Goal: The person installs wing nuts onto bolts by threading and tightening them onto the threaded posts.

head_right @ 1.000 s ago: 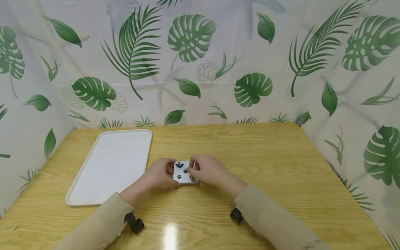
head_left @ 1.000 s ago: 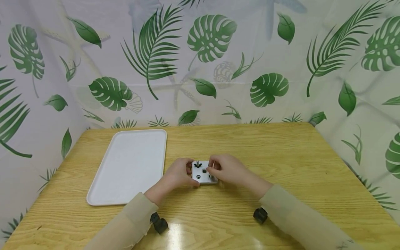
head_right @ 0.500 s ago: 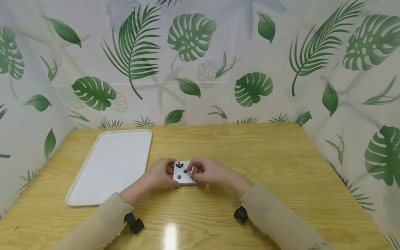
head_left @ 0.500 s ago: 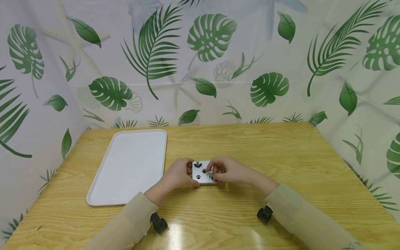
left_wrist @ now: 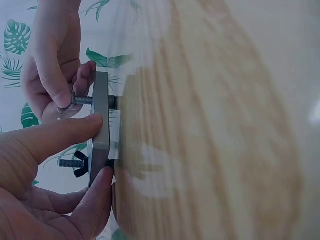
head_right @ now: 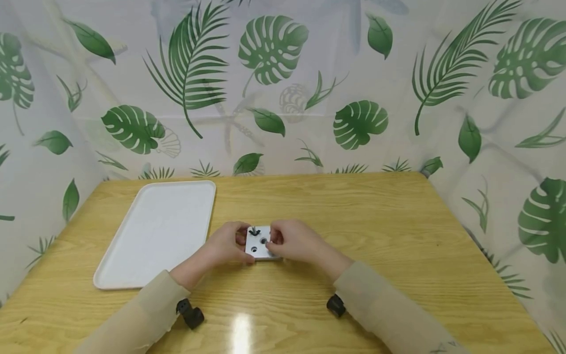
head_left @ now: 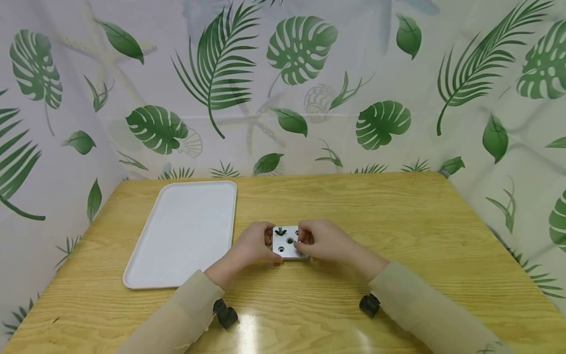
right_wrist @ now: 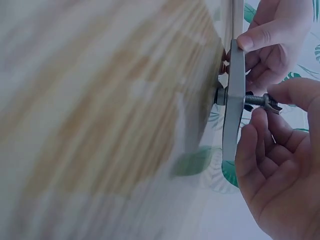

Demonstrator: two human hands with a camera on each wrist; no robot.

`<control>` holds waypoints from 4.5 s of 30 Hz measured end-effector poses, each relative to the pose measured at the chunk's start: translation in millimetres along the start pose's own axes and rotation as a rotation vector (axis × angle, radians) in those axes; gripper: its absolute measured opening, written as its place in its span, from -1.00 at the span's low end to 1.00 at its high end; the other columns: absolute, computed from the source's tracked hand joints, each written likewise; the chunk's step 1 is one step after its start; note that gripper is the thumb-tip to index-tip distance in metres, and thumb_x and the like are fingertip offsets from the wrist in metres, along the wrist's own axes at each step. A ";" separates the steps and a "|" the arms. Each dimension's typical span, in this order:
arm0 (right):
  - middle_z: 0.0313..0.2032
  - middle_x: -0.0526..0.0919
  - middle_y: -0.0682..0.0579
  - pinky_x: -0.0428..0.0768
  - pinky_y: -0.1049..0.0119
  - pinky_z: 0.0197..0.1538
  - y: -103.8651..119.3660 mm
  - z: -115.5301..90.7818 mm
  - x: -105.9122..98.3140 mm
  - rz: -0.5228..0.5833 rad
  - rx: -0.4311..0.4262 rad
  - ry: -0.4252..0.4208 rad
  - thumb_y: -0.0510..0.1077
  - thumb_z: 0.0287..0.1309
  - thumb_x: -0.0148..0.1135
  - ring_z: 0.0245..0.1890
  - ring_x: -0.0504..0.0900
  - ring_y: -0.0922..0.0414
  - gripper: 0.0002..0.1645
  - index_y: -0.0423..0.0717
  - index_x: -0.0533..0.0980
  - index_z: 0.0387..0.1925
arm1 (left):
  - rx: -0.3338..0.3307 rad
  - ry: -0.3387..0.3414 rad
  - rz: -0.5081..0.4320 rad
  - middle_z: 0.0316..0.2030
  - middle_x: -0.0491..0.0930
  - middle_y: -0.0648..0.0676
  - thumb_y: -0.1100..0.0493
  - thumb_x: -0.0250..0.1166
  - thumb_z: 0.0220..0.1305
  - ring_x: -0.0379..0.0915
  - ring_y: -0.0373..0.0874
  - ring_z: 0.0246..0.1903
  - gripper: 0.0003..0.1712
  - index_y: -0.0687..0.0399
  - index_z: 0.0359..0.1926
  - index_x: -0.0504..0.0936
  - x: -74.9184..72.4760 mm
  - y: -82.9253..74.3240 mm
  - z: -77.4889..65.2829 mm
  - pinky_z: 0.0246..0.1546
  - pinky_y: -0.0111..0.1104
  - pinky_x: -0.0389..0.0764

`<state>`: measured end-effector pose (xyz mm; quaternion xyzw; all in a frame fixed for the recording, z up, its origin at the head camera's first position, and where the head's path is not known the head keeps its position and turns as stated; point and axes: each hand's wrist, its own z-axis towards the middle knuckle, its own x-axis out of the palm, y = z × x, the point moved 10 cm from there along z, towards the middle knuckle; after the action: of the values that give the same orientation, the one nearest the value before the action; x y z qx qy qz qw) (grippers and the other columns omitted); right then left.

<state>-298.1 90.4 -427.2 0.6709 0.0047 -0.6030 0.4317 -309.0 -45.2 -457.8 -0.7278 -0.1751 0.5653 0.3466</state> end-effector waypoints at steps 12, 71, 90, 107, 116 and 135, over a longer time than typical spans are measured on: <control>-0.44 0.60 0.15 0.50 0.41 -0.32 6.0 -2.6 -3.1 -0.016 -0.042 0.046 -0.21 0.36 0.28 -0.47 0.48 0.30 -0.71 -0.12 0.63 0.07 | -0.006 0.002 0.021 0.13 0.67 0.20 0.19 0.72 0.02 0.62 0.02 0.11 -0.04 0.34 0.41 0.48 -1.5 -0.6 -0.7 0.19 -0.12 0.66; -0.37 0.73 0.01 0.71 0.31 -0.30 -27.9 -7.2 18.4 0.469 0.201 0.053 -0.25 0.35 0.37 -0.44 0.66 0.23 -0.78 -0.33 0.67 -0.06 | -0.005 -0.017 -0.004 0.08 0.67 0.18 0.23 0.74 -0.04 0.61 -0.03 0.04 -0.06 0.36 0.36 0.51 -1.5 -0.8 0.8 0.16 -0.14 0.65; -0.40 0.68 -0.03 0.60 0.36 -0.39 -14.5 -9.2 10.4 0.314 0.110 0.041 -0.26 0.34 0.39 -0.47 0.58 0.21 -0.72 -0.28 0.67 0.04 | -0.007 -0.014 -0.014 0.09 0.69 0.20 0.22 0.73 -0.02 0.63 -0.01 0.06 -0.08 0.37 0.34 0.52 0.8 1.1 -1.2 0.15 -0.14 0.67; -0.49 0.69 0.07 0.50 0.39 -0.42 -21.2 -2.9 6.1 0.173 0.202 -0.047 -0.17 0.20 0.54 -0.53 0.52 0.27 -0.78 -0.15 0.60 -0.38 | 0.001 -0.018 -0.022 0.07 0.69 0.20 0.23 0.73 -0.02 0.63 -0.02 0.03 -0.09 0.39 0.33 0.52 0.1 -1.6 -1.4 0.14 -0.16 0.67; -0.41 0.70 -0.02 0.59 0.33 -0.38 -16.0 -7.6 11.3 0.287 0.121 0.064 -0.26 0.32 0.29 -0.50 0.61 0.18 -0.64 -0.26 0.65 0.12 | 0.010 -0.019 0.005 -0.02 0.67 0.15 0.22 0.74 -0.03 0.55 -0.09 -0.08 -0.09 0.40 0.32 0.53 0.5 -2.2 -0.1 0.08 -0.17 0.65; -0.48 0.72 0.04 0.77 0.26 -0.28 -26.7 -8.3 17.9 0.506 0.246 0.090 -0.29 0.31 0.41 -0.48 0.69 0.23 -0.70 -0.40 0.61 0.00 | 0.008 -0.016 -0.013 0.02 0.69 0.17 0.23 0.73 -0.03 0.58 -0.08 -0.04 -0.08 0.40 0.33 0.53 0.8 -0.4 1.7 0.12 -0.16 0.66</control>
<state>-300.6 102.8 -457.9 0.7240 -0.2171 -0.4418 0.4833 -310.4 -43.9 -458.3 -0.7208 -0.1803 0.5694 0.3517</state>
